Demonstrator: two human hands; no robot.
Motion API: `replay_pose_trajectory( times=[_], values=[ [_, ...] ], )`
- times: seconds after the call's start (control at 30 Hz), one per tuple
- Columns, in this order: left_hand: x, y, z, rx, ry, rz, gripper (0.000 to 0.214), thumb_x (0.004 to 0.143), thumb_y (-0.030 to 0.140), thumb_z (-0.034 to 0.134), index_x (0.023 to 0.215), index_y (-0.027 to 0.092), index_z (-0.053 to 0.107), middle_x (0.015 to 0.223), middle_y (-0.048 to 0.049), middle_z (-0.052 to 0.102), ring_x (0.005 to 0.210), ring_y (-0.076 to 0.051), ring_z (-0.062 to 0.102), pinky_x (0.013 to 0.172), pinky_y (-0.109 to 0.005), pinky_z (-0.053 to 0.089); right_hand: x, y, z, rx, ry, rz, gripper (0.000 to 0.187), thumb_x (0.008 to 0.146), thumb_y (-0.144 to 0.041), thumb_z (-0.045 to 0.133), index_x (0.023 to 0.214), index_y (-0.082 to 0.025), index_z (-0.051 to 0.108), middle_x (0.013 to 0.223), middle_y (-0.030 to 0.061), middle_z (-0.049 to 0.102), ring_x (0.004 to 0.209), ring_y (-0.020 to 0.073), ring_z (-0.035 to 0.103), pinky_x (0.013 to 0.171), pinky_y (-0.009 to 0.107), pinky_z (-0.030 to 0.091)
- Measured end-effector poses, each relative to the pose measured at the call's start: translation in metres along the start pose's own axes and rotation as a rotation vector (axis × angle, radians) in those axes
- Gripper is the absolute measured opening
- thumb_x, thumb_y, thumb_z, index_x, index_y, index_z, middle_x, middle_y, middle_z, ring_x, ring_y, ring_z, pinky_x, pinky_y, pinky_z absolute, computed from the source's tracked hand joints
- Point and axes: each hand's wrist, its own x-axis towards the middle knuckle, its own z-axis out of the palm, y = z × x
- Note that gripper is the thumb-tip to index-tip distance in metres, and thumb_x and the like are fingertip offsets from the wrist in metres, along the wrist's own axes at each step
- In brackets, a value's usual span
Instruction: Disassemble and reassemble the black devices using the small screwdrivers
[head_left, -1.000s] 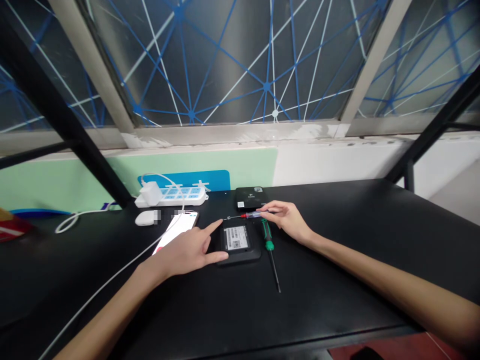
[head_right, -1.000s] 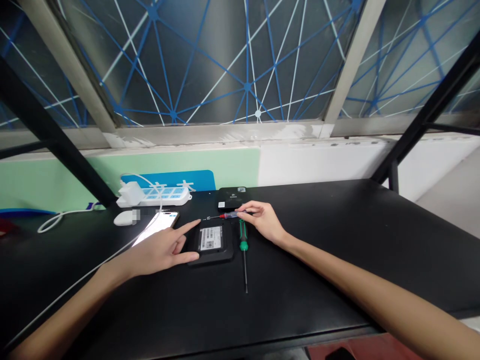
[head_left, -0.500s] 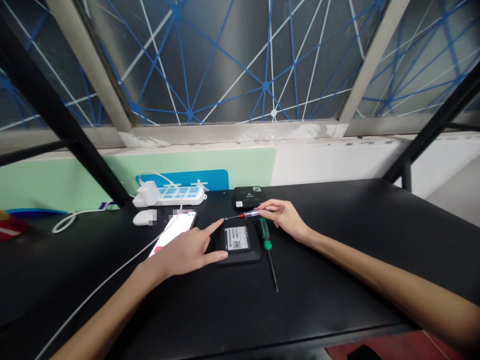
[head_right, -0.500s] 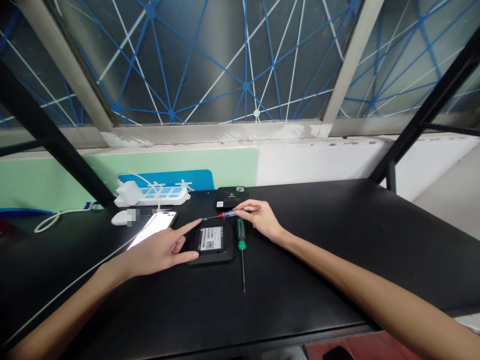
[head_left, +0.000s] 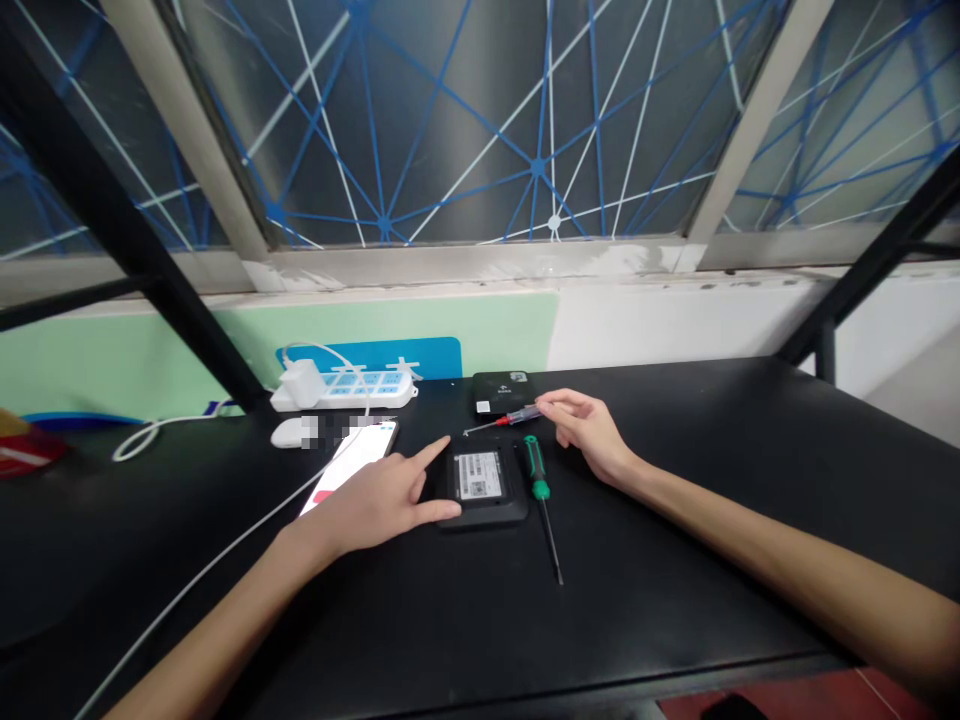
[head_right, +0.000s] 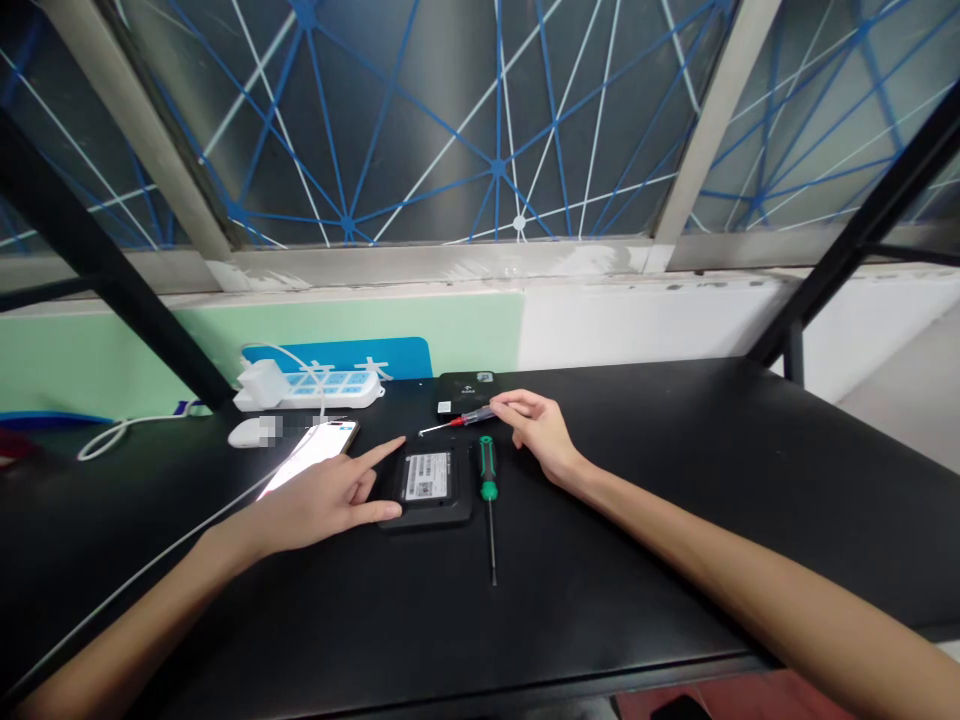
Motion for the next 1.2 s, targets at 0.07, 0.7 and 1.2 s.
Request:
replay_pose_trajectory(
  times=[0.07, 0.7, 1.2],
  values=[
    [0.000, 0.000, 0.001, 0.005, 0.010, 0.002, 0.083, 0.090, 0.064, 0.049, 0.154, 0.018, 0.024, 0.071, 0.0031, 0.059, 0.064, -0.016, 0.054, 0.061, -0.028, 0.037, 0.000, 0.000, -0.001, 0.038, -0.015, -0.005, 0.026, 0.076, -0.039, 0.077, 0.088, -0.017, 0.070, 0.063, -0.0018, 0.062, 0.042, 0.0040, 0.029, 0.042, 0.023, 0.031],
    [0.000, 0.011, -0.001, 0.172, 0.150, 0.122, 0.049, 0.091, 0.056, 0.057, 0.134, 0.034, 0.055, 0.059, 0.0073, 0.051, 0.053, -0.012, 0.050, 0.054, -0.025, 0.029, -0.003, -0.002, 0.001, -0.064, -0.067, 0.021, 0.026, 0.076, -0.040, 0.076, 0.085, -0.016, 0.071, 0.064, -0.0008, 0.062, 0.043, 0.0051, 0.037, 0.040, 0.022, 0.026],
    [-0.001, 0.012, -0.001, 0.213, 0.231, 0.146, 0.039, 0.094, 0.052, 0.052, 0.124, 0.030, 0.065, 0.057, 0.0055, 0.056, 0.053, -0.013, 0.051, 0.058, -0.027, 0.031, -0.008, -0.006, 0.009, -0.001, -0.144, 0.020, 0.025, 0.079, -0.040, 0.074, 0.092, -0.018, 0.069, 0.099, 0.0081, 0.075, 0.047, 0.0056, 0.039, 0.041, 0.022, 0.029]
  ],
)
